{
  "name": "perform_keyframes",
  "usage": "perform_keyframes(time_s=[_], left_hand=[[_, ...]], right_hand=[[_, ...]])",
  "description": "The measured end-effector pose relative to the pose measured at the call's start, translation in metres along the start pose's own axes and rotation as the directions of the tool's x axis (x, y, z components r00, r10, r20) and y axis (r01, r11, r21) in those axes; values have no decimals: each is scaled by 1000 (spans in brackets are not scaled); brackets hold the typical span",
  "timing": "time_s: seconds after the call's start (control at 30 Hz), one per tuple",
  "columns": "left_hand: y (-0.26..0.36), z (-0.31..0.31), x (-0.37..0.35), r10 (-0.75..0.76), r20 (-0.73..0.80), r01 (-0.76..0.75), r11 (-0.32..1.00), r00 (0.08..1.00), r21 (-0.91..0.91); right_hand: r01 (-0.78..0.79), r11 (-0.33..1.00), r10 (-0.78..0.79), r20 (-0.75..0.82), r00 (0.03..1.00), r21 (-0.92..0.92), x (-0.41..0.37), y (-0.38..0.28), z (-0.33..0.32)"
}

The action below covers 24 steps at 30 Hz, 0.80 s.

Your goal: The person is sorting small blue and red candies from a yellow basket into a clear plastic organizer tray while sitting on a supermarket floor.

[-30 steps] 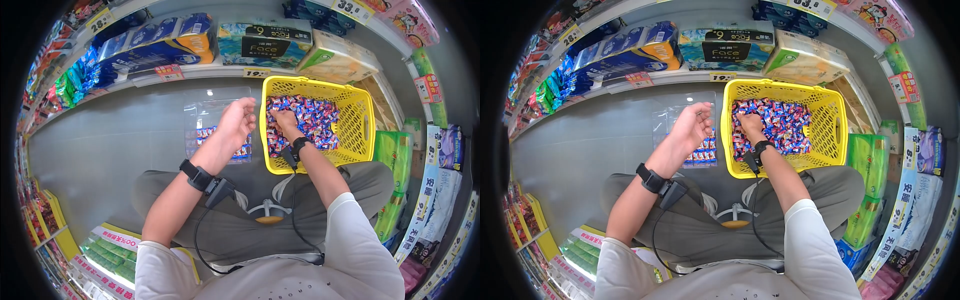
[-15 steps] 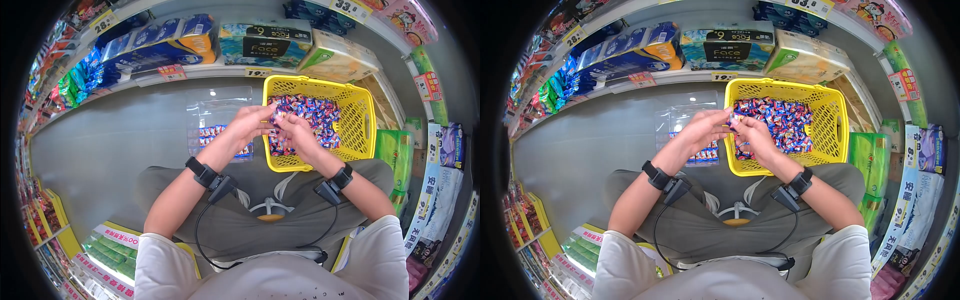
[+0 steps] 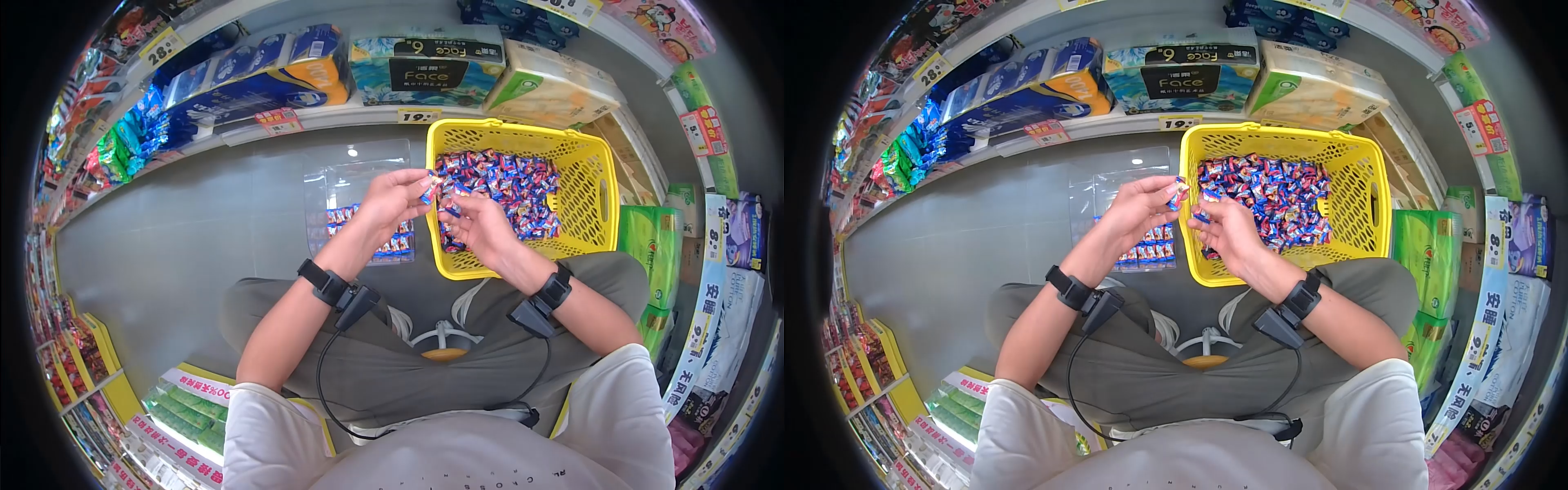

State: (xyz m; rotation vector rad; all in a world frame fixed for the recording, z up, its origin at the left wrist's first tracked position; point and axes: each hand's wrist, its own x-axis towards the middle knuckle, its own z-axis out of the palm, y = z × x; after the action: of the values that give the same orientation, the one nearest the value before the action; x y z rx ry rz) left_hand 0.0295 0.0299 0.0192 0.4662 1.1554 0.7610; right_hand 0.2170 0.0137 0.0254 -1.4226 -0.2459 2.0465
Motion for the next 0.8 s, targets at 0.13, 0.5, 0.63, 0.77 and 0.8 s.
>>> perform_keyframes(time_s=[0.13, 0.5, 0.63, 0.77, 0.8], left_hand=[[10, 4, -12, -80, 58, 78, 996, 995, 48], [-1, -10, 1, 8, 28, -11, 995, 1000, 101], [2, -10, -2, -30, 61, 23, 993, 998, 115], [-1, -9, -3, -64, 107, 74, 992, 992, -99], [-4, -9, -3, -63, 107, 73, 992, 992, -99]], right_hand=[[64, 998, -63, 83, 995, -16, 5, -8, 2], [77, 960, -27, 185, 982, -269, -5, -8, 4], [87, 965, -40, 189, 981, -248, -7, -5, 5], [100, 983, -76, 155, 985, -156, -4, 1, 4], [102, 989, -87, 139, 987, -105, -4, 3, 4]])
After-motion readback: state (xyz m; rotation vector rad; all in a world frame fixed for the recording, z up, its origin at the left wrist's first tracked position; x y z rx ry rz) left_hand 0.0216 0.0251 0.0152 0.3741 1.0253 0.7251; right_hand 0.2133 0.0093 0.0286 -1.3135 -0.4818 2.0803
